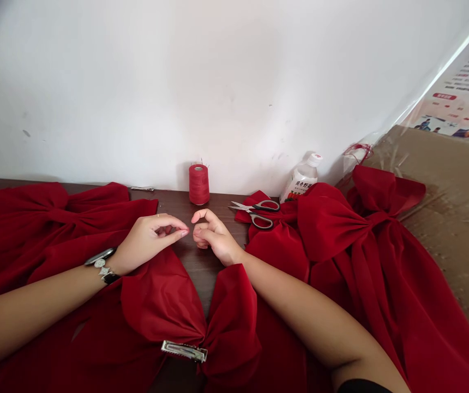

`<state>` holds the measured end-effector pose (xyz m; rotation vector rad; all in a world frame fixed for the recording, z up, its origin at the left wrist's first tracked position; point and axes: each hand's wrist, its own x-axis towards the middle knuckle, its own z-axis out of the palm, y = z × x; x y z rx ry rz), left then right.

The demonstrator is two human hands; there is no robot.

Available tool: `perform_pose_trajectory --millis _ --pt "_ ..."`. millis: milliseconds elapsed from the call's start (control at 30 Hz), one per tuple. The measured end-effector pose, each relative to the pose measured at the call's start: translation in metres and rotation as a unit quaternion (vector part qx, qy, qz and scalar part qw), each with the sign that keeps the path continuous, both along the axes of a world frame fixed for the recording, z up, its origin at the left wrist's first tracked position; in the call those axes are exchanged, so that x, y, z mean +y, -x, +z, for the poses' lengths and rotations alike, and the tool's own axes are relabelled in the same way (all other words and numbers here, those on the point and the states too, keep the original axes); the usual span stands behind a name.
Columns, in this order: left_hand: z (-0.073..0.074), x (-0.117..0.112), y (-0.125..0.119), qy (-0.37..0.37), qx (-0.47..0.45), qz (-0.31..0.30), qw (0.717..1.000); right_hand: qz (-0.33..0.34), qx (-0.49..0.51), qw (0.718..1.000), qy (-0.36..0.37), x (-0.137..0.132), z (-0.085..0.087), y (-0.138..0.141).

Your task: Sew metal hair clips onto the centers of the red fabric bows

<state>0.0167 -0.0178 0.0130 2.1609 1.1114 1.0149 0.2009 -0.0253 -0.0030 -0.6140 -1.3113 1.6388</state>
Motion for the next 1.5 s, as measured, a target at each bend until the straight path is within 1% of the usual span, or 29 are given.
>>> perform_pose_trajectory --millis 67,133,233,333,400,467,567,733,900,1033,1167,1333,1400,1500 --pt "0.001 0.001 0.000 -0.009 -0.010 0.025 1.000 0.002 -0.013 1.000 0.001 0.001 0.000 0.000" --pt "0.002 0.001 0.001 -0.006 -0.020 0.034 0.999 0.004 -0.026 1.000 0.004 0.002 -0.001 0.000" --pt "0.000 0.002 0.002 0.002 -0.038 0.028 0.999 0.004 -0.043 0.999 0.011 0.004 -0.003 0.000" --pt "-0.002 0.004 0.003 -0.009 -0.069 -0.002 0.998 0.001 -0.059 0.998 0.008 0.005 -0.005 -0.001" --pt "-0.003 0.005 0.004 -0.044 -0.082 -0.024 0.995 -0.004 -0.064 0.998 -0.001 0.005 -0.005 -0.001" --pt "-0.003 0.005 0.004 -0.098 -0.089 -0.027 0.991 -0.007 -0.059 0.998 -0.009 0.004 -0.004 -0.002" --pt "-0.002 0.004 0.005 -0.164 -0.091 -0.033 0.982 0.011 -0.050 0.999 -0.011 0.003 -0.003 -0.003" --pt "0.001 0.001 0.006 -0.210 -0.079 -0.081 0.971 0.063 -0.040 0.997 -0.007 0.002 -0.006 -0.002" --pt "0.002 0.000 0.006 -0.206 -0.076 -0.103 0.970 0.049 -0.039 0.998 -0.004 0.002 -0.007 -0.003" --pt "0.003 -0.001 0.005 -0.197 -0.068 -0.111 0.972 0.061 -0.045 0.997 0.009 0.001 -0.004 -0.002" --pt "0.003 -0.001 0.006 -0.183 -0.067 -0.104 0.975 0.061 -0.053 0.997 0.017 0.000 -0.001 -0.001" --pt "0.005 -0.003 0.006 -0.179 -0.043 -0.096 0.978 0.043 -0.036 0.998 0.006 0.000 -0.001 -0.001" --pt "0.007 -0.005 0.004 -0.176 -0.026 -0.109 0.978 0.034 -0.035 0.999 0.006 0.001 -0.001 -0.001" --pt "0.009 -0.007 0.002 -0.155 -0.006 -0.149 0.977 0.031 -0.036 0.999 0.011 0.002 -0.001 -0.001"
